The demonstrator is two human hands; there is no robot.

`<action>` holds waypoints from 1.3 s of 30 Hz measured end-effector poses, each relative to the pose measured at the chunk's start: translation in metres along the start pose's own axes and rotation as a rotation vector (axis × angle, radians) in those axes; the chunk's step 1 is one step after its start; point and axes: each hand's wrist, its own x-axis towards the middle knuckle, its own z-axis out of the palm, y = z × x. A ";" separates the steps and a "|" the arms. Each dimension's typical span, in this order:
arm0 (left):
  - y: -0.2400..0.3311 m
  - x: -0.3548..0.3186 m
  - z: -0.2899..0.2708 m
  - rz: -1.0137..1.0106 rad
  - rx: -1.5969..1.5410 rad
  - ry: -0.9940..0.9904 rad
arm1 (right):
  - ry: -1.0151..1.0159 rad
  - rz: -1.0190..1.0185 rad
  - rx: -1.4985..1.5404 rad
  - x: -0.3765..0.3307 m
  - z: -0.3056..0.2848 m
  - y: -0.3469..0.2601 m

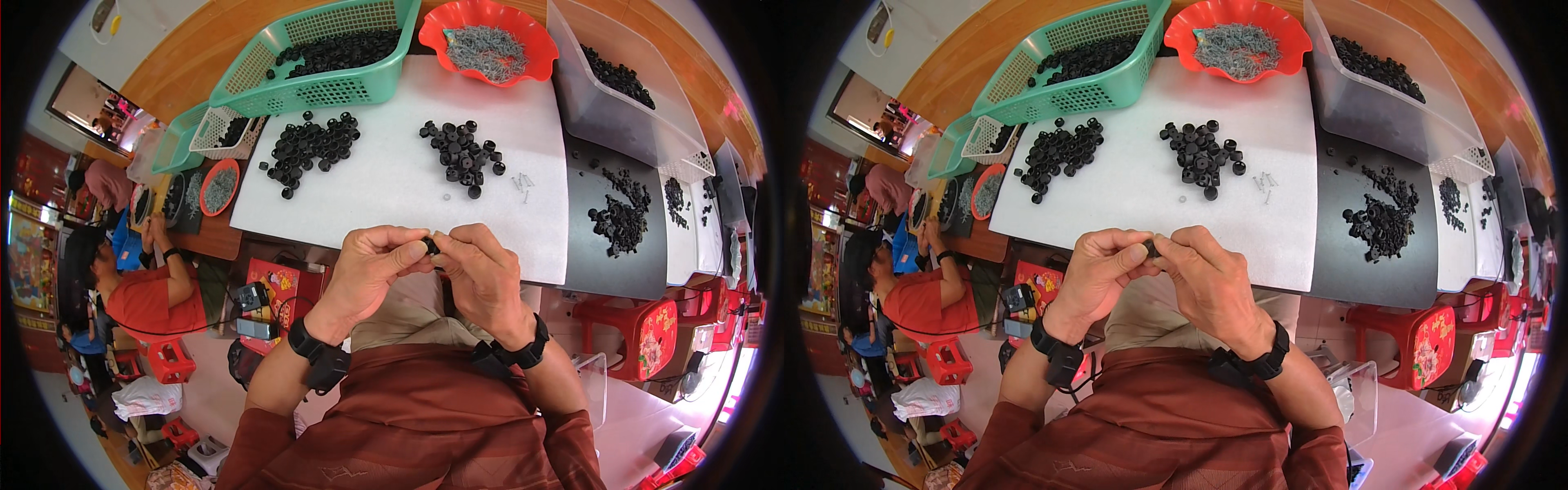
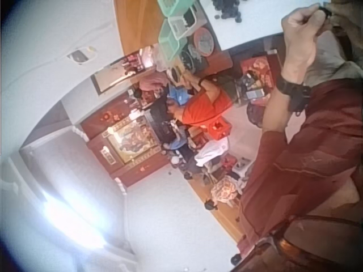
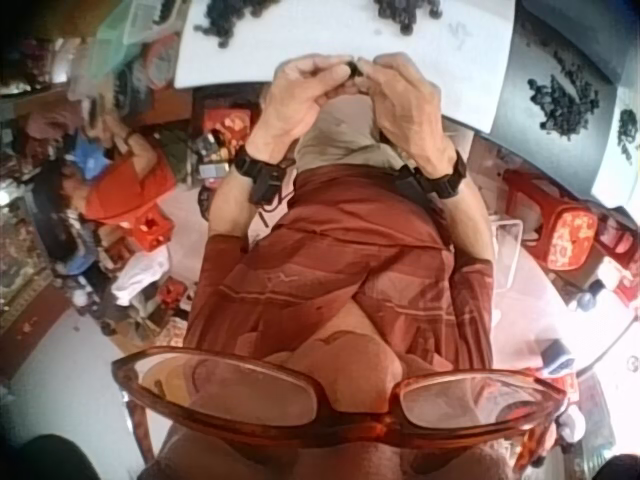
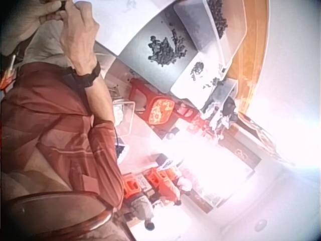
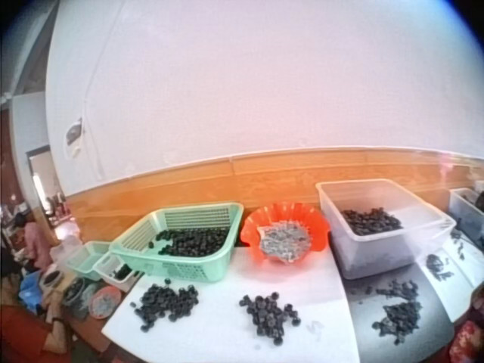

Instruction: The person is manually inserting small silver pins into black plastic circular components.

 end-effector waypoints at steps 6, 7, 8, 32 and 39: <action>-0.003 -0.001 0.000 0.012 0.003 0.013 | -0.006 -0.004 -0.017 -0.002 0.001 -0.001; -0.003 -0.002 0.000 0.026 0.024 0.007 | -0.006 0.001 -0.014 -0.002 0.001 -0.001; -0.003 -0.001 0.002 0.038 0.049 0.004 | -0.005 0.003 -0.013 -0.003 0.000 -0.001; 0.000 -0.007 0.022 0.078 0.232 0.034 | -0.054 0.109 0.054 0.001 -0.013 -0.005; -0.013 -0.009 0.029 0.158 0.168 0.049 | -0.055 0.104 0.065 -0.002 -0.012 -0.001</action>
